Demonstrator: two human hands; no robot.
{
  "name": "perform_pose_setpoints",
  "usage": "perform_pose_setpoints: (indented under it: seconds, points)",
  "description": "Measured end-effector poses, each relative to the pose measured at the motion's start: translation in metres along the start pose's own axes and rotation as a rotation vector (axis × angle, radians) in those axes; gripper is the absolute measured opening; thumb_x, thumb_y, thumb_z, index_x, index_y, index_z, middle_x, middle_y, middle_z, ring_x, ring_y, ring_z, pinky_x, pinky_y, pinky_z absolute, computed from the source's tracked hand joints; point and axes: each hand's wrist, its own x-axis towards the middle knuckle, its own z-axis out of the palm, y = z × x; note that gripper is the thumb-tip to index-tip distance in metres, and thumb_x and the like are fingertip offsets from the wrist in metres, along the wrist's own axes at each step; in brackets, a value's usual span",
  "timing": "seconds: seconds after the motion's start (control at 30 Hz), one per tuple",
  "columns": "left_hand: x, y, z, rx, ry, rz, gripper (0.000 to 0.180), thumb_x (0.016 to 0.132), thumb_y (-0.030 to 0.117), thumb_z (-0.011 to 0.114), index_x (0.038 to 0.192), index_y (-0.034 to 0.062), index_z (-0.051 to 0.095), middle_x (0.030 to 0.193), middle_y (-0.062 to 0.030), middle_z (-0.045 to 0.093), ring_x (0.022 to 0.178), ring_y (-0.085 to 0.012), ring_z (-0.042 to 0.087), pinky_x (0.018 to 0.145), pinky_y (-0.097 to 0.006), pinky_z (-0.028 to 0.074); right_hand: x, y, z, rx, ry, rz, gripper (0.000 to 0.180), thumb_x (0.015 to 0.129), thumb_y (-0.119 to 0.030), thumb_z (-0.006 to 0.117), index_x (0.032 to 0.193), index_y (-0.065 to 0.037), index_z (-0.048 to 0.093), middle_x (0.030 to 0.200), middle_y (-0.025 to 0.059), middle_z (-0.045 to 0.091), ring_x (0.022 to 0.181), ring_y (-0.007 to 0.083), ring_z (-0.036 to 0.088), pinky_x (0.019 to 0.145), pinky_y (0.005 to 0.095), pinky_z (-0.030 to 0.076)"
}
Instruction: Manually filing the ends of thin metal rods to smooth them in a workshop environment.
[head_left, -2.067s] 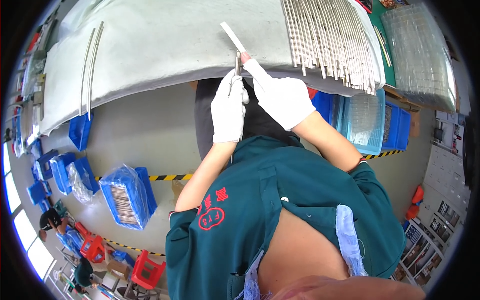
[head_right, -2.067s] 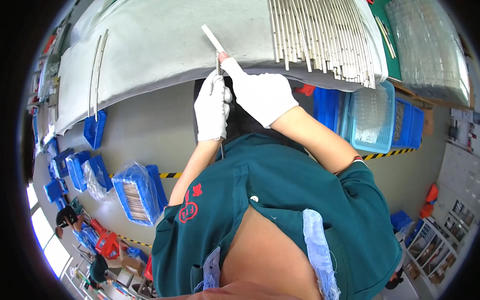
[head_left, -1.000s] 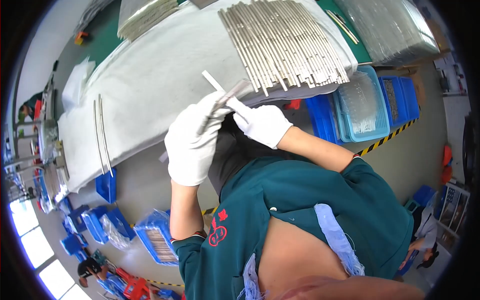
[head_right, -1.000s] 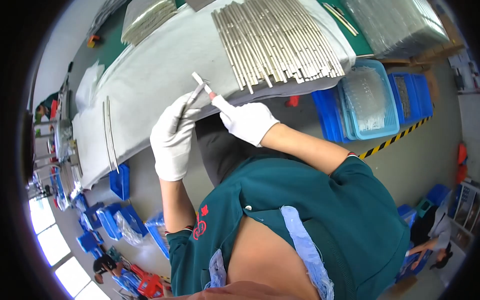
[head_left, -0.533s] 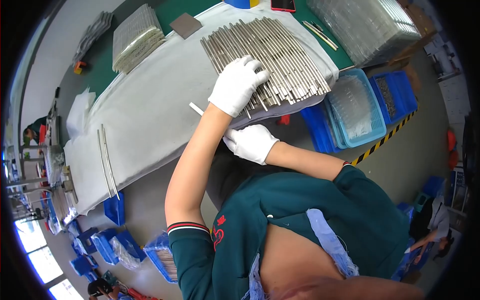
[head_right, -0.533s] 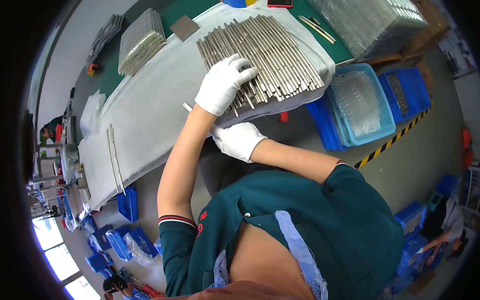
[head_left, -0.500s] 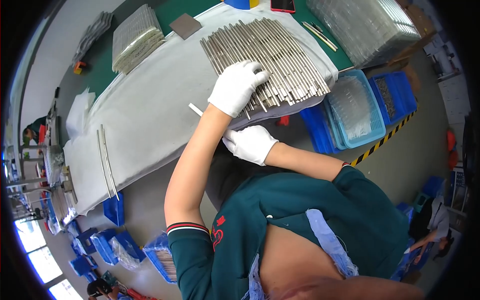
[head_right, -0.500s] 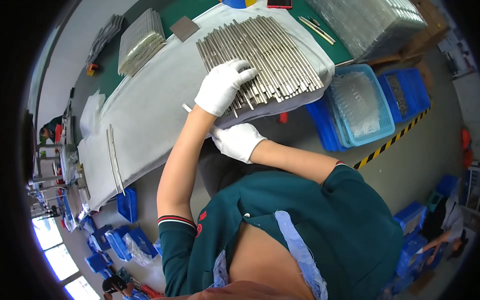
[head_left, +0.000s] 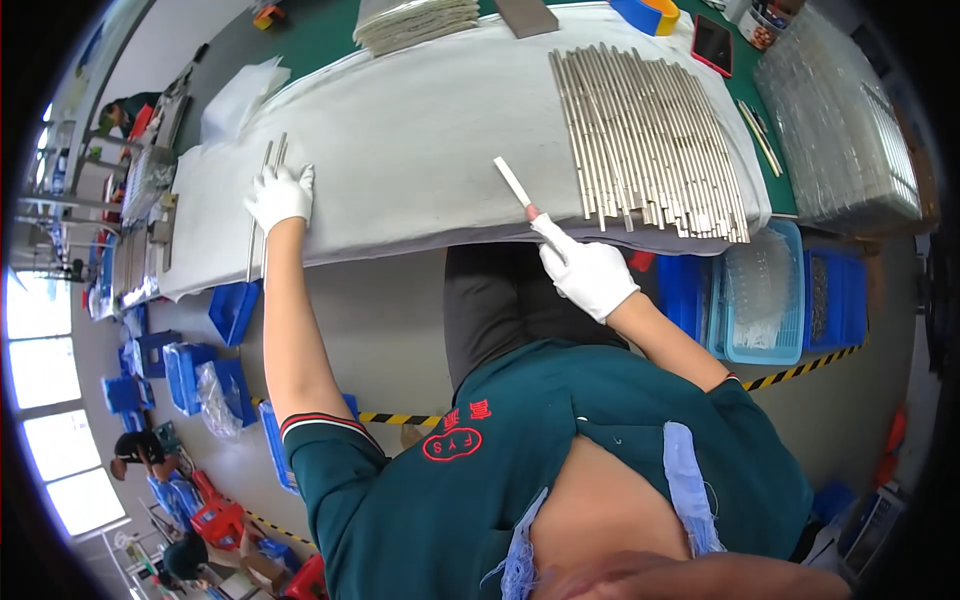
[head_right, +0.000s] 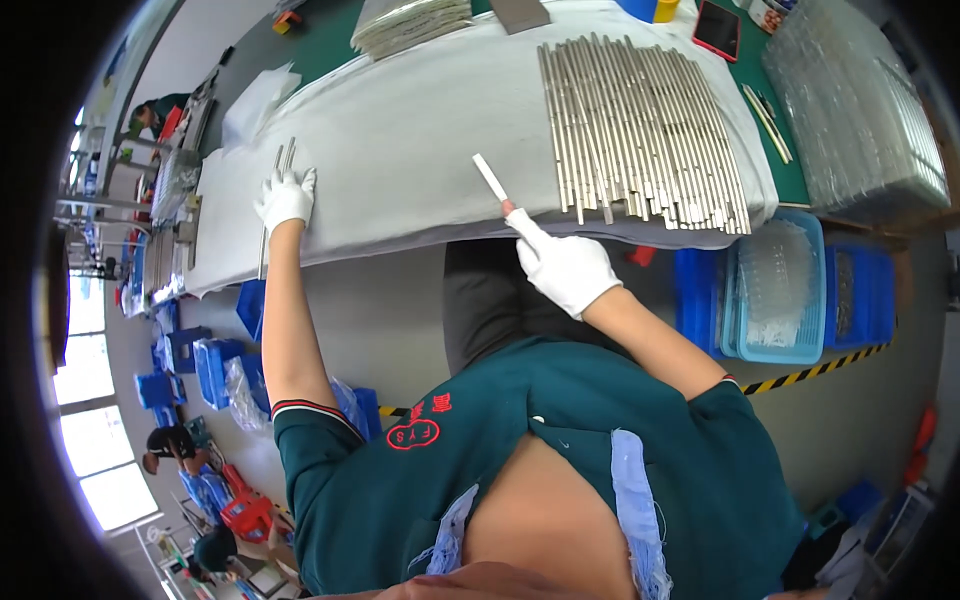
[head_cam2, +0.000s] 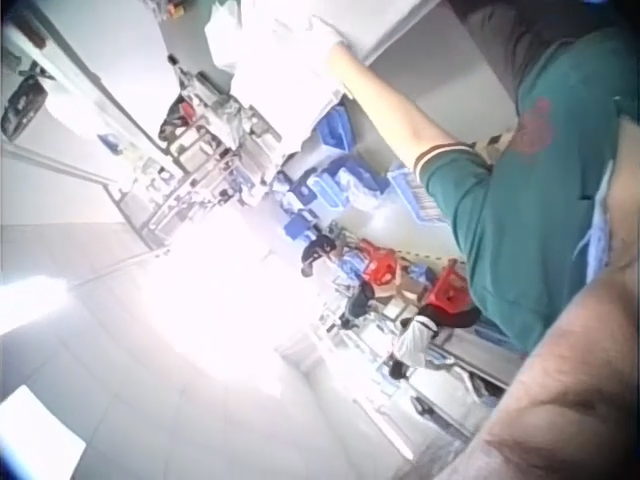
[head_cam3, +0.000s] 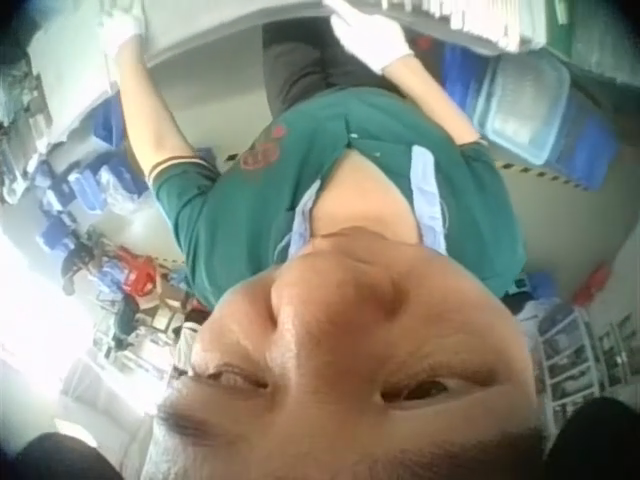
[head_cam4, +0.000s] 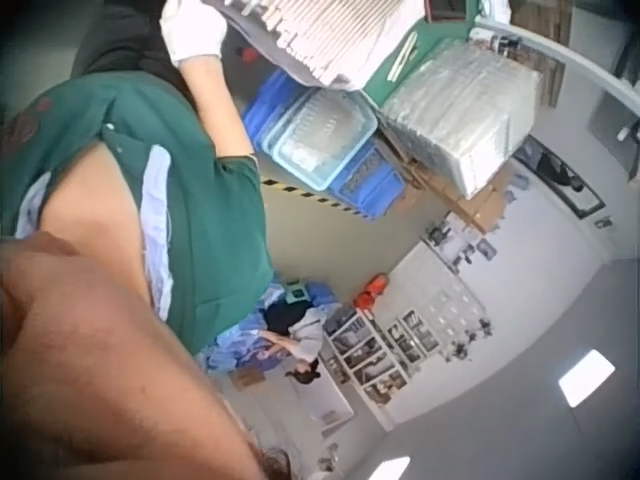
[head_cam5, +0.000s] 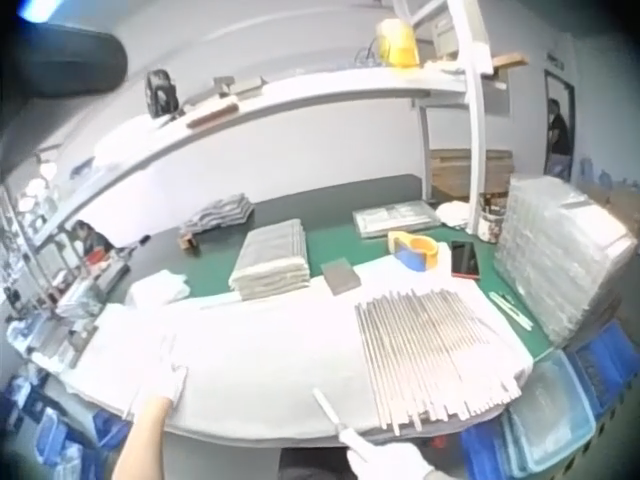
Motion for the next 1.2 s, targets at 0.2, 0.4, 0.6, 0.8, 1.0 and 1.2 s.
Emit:
perform_pose_setpoints:
  seconds: [0.2,0.4,0.6,0.8,1.0,1.2]
  points:
    - [-0.010,-0.005,-0.008,-0.226,-0.077,0.125,0.033,0.088,0.038,0.046,0.103,0.0151,0.063,0.101,-0.0119,0.063,0.092,-0.0294,0.061,0.080,-0.044,0.047,-0.003,0.006,0.015,-0.015,0.073,0.016,0.047,0.085,-0.017,0.050,0.130,-0.009,0.044,0.083,0.0099,0.065,0.039,0.0243,0.053,0.039,0.0377,0.043]
    - [0.008,-0.005,0.014,-0.301,0.022,-0.031,0.029,0.086,0.027,0.048,0.092,0.0049,0.066,0.088,-0.0202,0.065,0.084,-0.0347,0.063,0.074,-0.043,0.050,-0.003,0.003,0.024,0.053,0.127,0.068,0.060,0.087,-0.021,0.048,0.142,-0.018,0.025,0.051,0.0115,0.054,0.039,0.0277,0.052,0.039,0.0400,0.041]
    - [-0.041,0.056,-0.036,-0.657,-0.005,0.127,0.029,0.087,0.025,0.042,0.092,0.0046,0.062,0.088,-0.0237,0.062,0.084,-0.0425,0.059,0.078,-0.047,0.047,-0.001,-0.001,0.010,0.212,-0.050,0.176,0.060,0.088,-0.023,0.047,0.143,-0.016,0.023,0.052,0.0113,0.055,0.042,0.0283,0.054,0.042,0.0402,0.043]
    - [-0.153,0.089,-0.094,-1.691,-0.806,0.030,0.022,0.093,0.022,0.048,0.100,0.0040,0.058,0.066,0.0030,0.051,0.054,-0.0032,0.040,0.050,-0.020,0.035,-0.012,0.000,-0.005,0.046,0.021,-0.012,0.056,0.086,-0.019,0.050,0.138,-0.011,0.032,0.069,0.0138,0.061,0.044,0.0262,0.055,0.042,0.0392,0.044]
    - [-0.173,0.091,-0.085,-1.718,-0.766,-0.024,0.025,0.091,0.023,0.054,0.100,0.0022,0.063,0.071,0.0014,0.056,0.056,-0.0030,0.042,0.054,-0.018,0.036,-0.018,-0.006,-0.020,-0.040,-0.110,0.162,0.047,0.087,-0.020,0.050,0.133,-0.013,0.042,0.091,0.0117,0.064,0.042,0.0267,0.052,0.044,0.0375,0.044]
    - [-0.165,0.094,-0.100,-1.567,-0.979,0.020,0.032,0.093,0.032,0.049,0.099,0.0045,0.064,0.057,0.0057,0.044,0.047,-0.0027,0.037,0.041,-0.018,0.029,-0.018,0.000,-0.024,0.000,-0.082,0.189,0.049,0.088,-0.024,0.051,0.136,-0.021,0.039,0.062,0.0134,0.059,0.040,0.0282,0.050,0.043,0.0379,0.043]
